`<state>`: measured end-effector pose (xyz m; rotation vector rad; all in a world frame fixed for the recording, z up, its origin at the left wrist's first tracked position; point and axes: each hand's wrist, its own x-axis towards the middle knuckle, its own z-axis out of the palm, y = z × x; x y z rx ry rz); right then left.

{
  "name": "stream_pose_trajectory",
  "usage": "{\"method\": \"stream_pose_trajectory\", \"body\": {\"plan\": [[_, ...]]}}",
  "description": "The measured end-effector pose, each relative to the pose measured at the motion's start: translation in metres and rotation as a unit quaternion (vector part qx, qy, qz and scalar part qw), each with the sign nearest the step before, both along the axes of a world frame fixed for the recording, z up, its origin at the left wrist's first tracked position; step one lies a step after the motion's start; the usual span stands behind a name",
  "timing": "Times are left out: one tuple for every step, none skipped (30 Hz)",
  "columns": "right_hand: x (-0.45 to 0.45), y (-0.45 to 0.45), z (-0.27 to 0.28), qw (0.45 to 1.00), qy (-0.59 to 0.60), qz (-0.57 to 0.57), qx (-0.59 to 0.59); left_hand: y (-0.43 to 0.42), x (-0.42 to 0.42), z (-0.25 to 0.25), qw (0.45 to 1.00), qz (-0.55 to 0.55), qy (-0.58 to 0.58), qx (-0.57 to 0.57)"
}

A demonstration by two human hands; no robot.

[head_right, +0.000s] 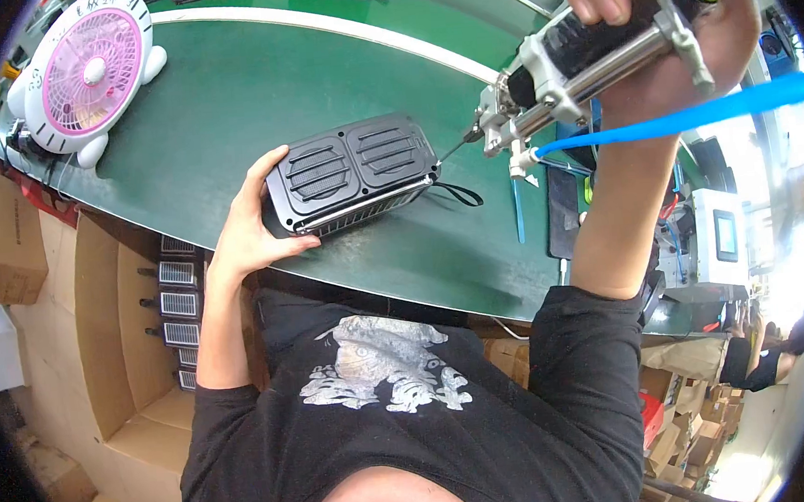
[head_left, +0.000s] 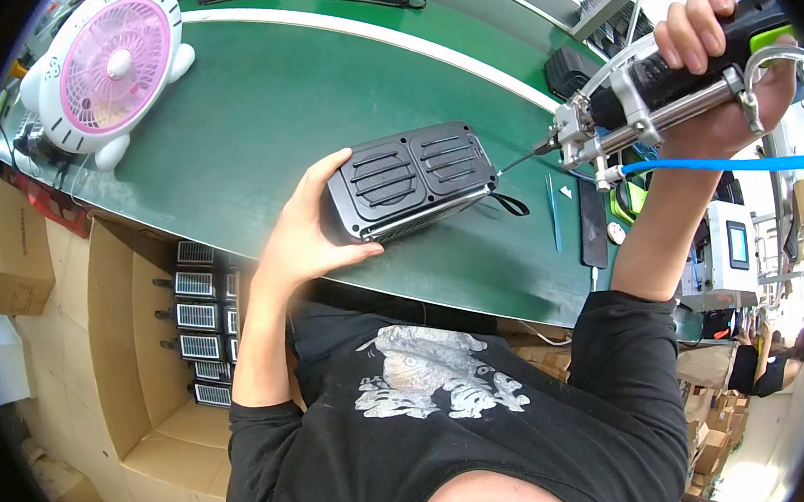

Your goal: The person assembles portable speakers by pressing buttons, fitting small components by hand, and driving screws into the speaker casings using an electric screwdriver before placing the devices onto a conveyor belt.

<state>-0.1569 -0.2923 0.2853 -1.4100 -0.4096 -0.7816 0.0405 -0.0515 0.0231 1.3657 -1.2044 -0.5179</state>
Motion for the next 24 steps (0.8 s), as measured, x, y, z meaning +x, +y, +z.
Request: {"method": "stream_pose_trajectory", "body": {"plan": [[0.001, -0.001, -0.004, 1.0, 0.003, -0.002, -0.001, 0.0, 0.0, -0.002, 1.0, 0.001, -0.008, 0.004], [0.001, -0.001, -0.006, 1.0, 0.004, -0.001, 0.0, 0.0, 0.0, -0.001, 1.0, 0.001, -0.007, 0.004], [0.001, -0.002, -0.008, 1.0, 0.004, -0.003, 0.001, 0.001, -0.001, 0.002, 1.0, 0.001, -0.001, 0.0], [0.001, -0.002, -0.01, 1.0, 0.007, -0.003, 0.0, 0.001, -0.002, 0.004, 1.0, 0.0, 0.006, -0.004], [0.001, -0.003, -0.011, 1.0, 0.008, -0.003, 0.0, 0.001, -0.003, 0.005, 1.0, 0.001, 0.009, -0.003], [0.001, -0.004, -0.01, 1.0, 0.009, -0.002, -0.001, 0.001, -0.002, 0.005, 1.0, 0.003, 0.003, -0.001], [0.001, -0.003, -0.01, 1.0, 0.01, 0.001, 0.0, 0.001, -0.002, 0.005, 1.0, 0.005, -0.004, 0.002], [0.002, 0.0, -0.011, 1.0, 0.008, 0.001, 0.003, 0.002, -0.002, 0.004, 1.0, 0.005, -0.002, 0.002], [0.006, 0.008, -0.012, 1.0, 0.008, 0.021, 0.013, 0.002, -0.002, 0.003, 1.0, 0.006, 0.001, 0.005], [0.005, 0.007, -0.011, 1.0, 0.006, 0.006, -0.003, 0.002, -0.002, 0.003, 1.0, 0.008, 0.004, 0.007], [0.004, 0.007, -0.009, 1.0, 0.005, -0.01, -0.018, 0.002, -0.002, 0.003, 1.0, 0.009, 0.005, 0.007], [0.002, 0.006, -0.008, 0.999, 0.004, -0.025, -0.034, 0.002, -0.001, 0.003, 1.0, 0.009, 0.003, 0.004], [-0.003, -0.004, -0.003, 0.999, 0.043, -0.013, -0.026, 0.002, -0.001, 0.002, 1.0, 0.007, 0.0, 0.0], [-0.005, -0.01, 0.0, 0.996, 0.082, -0.001, -0.019, 0.002, -0.001, 0.002, 1.0, 0.007, 0.002, 0.001], [-0.004, -0.008, 0.0, 0.996, 0.083, -0.001, -0.017, 0.002, 0.0, 0.002, 1.0, 0.009, -0.005, 0.003], [-0.002, -0.004, -0.001, 0.996, 0.087, -0.005, -0.014, 0.002, 0.0, 0.001, 1.0, 0.012, -0.011, 0.004], [-0.001, -0.002, -0.002, 0.996, 0.09, -0.009, -0.011, 0.002, 0.0, 0.001, 1.0, 0.013, -0.01, 0.005], [-0.001, -0.001, -0.004, 0.996, 0.092, -0.008, -0.01, 0.003, 0.0, 0.001, 1.0, 0.011, -0.007, 0.005], [-0.001, -0.001, -0.006, 0.995, 0.092, -0.007, -0.02, 0.003, 0.0, 0.001, 1.0, 0.01, -0.005, 0.004], [0.0, -0.001, -0.008, 0.995, 0.093, -0.004, -0.031, 0.003, 0.0, 0.001, 1.0, 0.011, -0.003, 0.005], [0.001, -0.002, -0.016, 0.996, 0.091, 0.009, -0.011, 0.002, -0.001, 0.0, 1.0, 0.007, 0.002, 0.0], [0.003, -0.002, -0.023, 0.996, 0.089, 0.023, 0.008, 0.002, 0.0, -0.001, 1.0, 0.003, 0.008, -0.008], [0.005, -0.003, -0.031, 0.995, 0.087, 0.036, 0.028, 0.003, 0.0, 0.0, 1.0, 0.006, 0.012, -0.006], [0.006, 0.0, -0.039, 0.995, 0.095, 0.026, 0.033, 0.003, 0.0, 0.0, 1.0, 0.008, -0.004, -0.005]]}}
